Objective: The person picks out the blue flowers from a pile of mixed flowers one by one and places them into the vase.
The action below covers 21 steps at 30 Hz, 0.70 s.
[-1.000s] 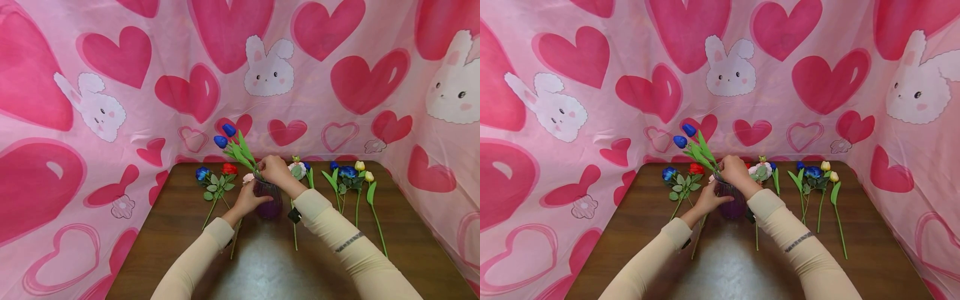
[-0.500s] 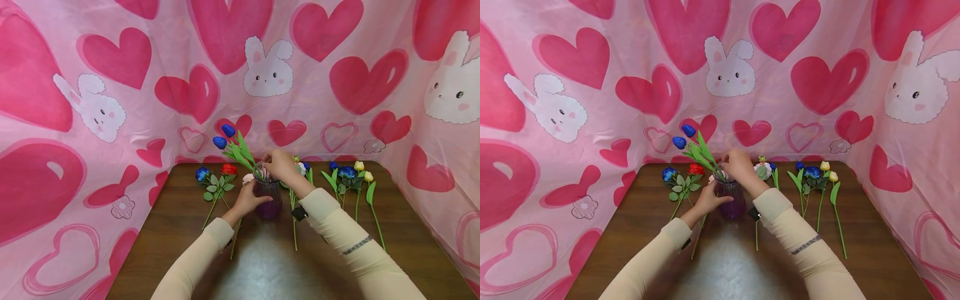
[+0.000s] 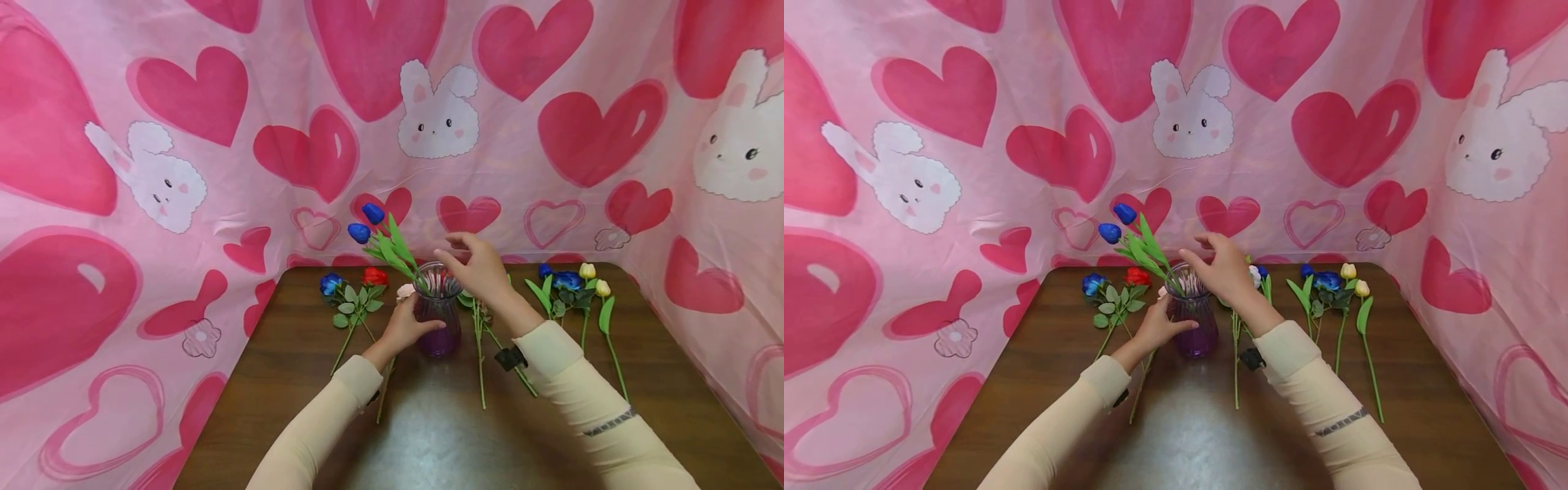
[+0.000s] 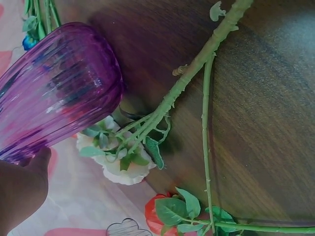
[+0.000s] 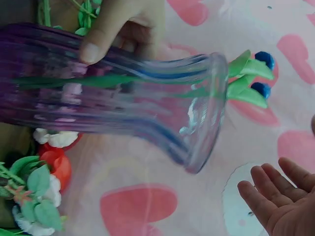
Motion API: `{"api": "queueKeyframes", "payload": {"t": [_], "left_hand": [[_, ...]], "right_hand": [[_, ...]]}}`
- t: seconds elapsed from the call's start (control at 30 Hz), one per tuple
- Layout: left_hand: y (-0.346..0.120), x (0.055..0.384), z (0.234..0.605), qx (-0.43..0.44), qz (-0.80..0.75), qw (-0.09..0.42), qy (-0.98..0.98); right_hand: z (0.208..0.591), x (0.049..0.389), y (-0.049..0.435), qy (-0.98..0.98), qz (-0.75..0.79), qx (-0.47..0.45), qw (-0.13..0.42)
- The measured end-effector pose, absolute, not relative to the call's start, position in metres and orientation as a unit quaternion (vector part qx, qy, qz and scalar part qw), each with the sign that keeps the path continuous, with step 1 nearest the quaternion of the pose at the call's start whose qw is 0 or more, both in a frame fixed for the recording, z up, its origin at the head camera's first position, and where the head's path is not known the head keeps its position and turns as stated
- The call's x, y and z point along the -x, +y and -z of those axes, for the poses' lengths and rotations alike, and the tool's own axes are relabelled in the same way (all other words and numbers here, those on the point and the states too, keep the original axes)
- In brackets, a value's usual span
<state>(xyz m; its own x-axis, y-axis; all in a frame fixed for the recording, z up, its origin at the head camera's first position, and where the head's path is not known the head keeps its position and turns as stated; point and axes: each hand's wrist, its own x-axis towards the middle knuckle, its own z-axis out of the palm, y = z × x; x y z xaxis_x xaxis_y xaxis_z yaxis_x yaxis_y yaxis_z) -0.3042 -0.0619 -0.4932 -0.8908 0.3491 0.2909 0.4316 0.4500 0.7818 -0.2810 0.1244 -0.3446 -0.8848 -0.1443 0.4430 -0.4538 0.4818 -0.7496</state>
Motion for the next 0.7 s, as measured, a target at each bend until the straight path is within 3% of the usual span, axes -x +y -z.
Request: {"api": "queueKeyframes", "payload": {"t": [0.7], "left_hand": [[-0.061,0.302,0.494,0.224,0.464,0.046,-0.856]], "right_hand": [[0.419,0.276,0.149,-0.861,-0.49,-0.125,0.049]]}}
